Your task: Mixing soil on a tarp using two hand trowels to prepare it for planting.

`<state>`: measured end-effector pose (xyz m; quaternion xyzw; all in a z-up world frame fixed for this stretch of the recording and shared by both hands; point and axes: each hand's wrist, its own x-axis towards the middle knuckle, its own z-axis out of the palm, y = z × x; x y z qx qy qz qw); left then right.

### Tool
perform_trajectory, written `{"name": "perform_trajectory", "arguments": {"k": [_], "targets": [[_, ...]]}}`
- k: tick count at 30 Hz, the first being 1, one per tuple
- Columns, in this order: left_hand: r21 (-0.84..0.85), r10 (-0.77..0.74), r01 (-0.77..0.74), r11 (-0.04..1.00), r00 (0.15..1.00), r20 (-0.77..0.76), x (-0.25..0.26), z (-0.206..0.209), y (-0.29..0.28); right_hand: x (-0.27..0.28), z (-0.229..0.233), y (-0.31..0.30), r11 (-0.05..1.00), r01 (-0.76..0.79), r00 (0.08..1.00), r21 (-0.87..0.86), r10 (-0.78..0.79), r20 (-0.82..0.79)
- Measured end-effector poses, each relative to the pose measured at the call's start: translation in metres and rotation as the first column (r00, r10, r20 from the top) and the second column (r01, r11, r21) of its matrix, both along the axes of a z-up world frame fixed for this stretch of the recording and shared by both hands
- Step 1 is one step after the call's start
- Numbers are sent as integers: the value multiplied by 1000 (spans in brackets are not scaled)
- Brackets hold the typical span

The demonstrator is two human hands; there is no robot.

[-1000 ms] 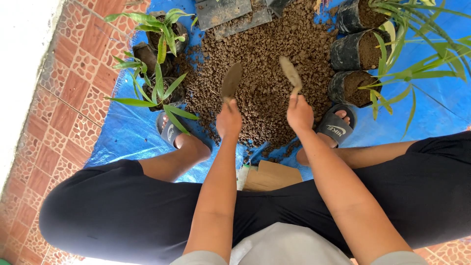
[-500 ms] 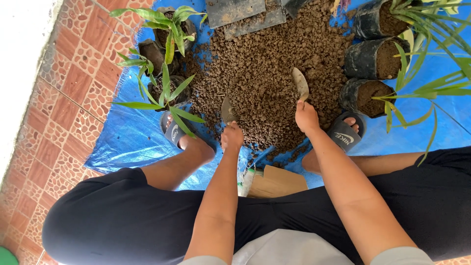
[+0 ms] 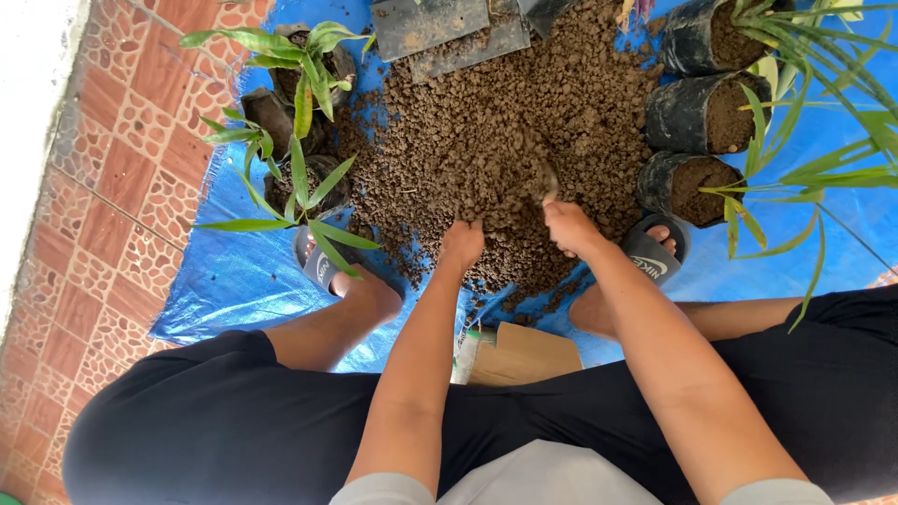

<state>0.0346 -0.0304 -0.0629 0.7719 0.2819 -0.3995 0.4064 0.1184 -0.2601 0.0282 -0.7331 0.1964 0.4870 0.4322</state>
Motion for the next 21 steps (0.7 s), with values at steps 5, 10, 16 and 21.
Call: {"name": "perform_trajectory", "arguments": {"k": [5, 10, 16, 21], "targets": [[-24, 67, -66, 998, 997, 31, 3, 10, -2, -13, -7, 10, 999, -37, 997, -15, 38, 62], [58, 40, -46, 997, 994, 106, 16, 86, -6, -13, 18, 15, 999, -46, 960, 9, 41, 277], [269, -33, -57, 961, 947, 319, 14, 105, -10, -16, 41, 31, 999, 19, 731, 28, -33, 682], [485, -216, 40, 874, 925, 313, 2, 85, -5, -25, 28, 22, 974, 11, 529, -228, 187, 828]]}}
